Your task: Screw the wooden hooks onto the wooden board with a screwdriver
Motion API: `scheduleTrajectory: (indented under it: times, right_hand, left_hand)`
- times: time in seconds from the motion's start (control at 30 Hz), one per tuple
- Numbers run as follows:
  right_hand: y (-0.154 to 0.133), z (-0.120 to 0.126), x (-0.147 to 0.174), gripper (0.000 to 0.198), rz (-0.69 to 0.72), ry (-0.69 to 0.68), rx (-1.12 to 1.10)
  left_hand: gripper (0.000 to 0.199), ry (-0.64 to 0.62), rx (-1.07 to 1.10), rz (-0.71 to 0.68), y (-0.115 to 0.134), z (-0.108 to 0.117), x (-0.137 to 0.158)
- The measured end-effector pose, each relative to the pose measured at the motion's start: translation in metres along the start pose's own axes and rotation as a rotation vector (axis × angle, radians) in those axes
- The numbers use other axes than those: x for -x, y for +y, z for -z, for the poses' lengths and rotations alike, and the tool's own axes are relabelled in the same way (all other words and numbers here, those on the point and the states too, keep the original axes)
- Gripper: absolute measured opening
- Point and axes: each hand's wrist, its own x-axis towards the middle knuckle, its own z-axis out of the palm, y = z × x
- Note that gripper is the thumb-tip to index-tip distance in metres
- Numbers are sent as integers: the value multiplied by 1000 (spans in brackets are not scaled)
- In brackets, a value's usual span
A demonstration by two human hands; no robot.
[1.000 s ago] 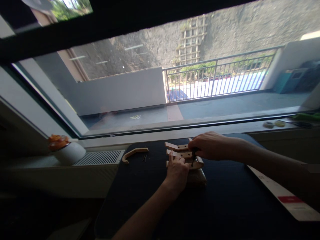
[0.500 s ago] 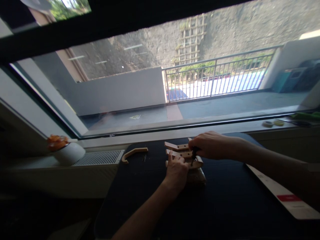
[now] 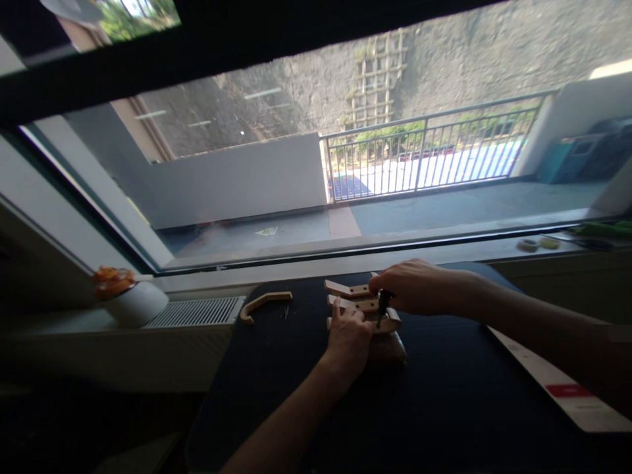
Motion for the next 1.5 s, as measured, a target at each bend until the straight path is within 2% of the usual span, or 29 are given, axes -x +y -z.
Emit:
scheduleTrajectory:
  times: [0.27, 0.43, 0.57, 0.67, 0.87, 1.0, 1.23, 1.4, 1.5]
  right_hand:
    - [-1, -1, 0, 16, -37, 14, 54]
    - [-2, -1, -2, 19, -46, 27, 94]
    - [-3, 0, 0, 28, -7, 4, 30]
    - [-3, 1, 1, 24, 10, -4, 26]
    - [-2, -2, -3, 18, -40, -9, 85]
    - [-2, -6, -6, 24, -45, 25, 104]
    - [-6, 0, -2, 24, 23, -15, 12]
    - [-5, -1, -5, 16, -16, -31, 52]
    - [-4, -4, -7, 19, -41, -22, 76]
  left_hand:
    - [31, -25, -22, 13, 2, 5, 0]
    - [31, -9, -21, 4, 1, 3, 0]
    - [31, 12, -5, -2, 1, 1, 0]
    - [29, 11, -9, -6, 0, 1, 0]
    - [29, -15, -32, 8, 1, 3, 0]
    - [28, -14, -27, 11, 1, 2, 0]
    - [26, 34, 10, -4, -3, -6, -1]
    - [27, 14, -5, 0, -2, -4, -1]
    - [27, 5, -11, -1, -1, -1, 0]
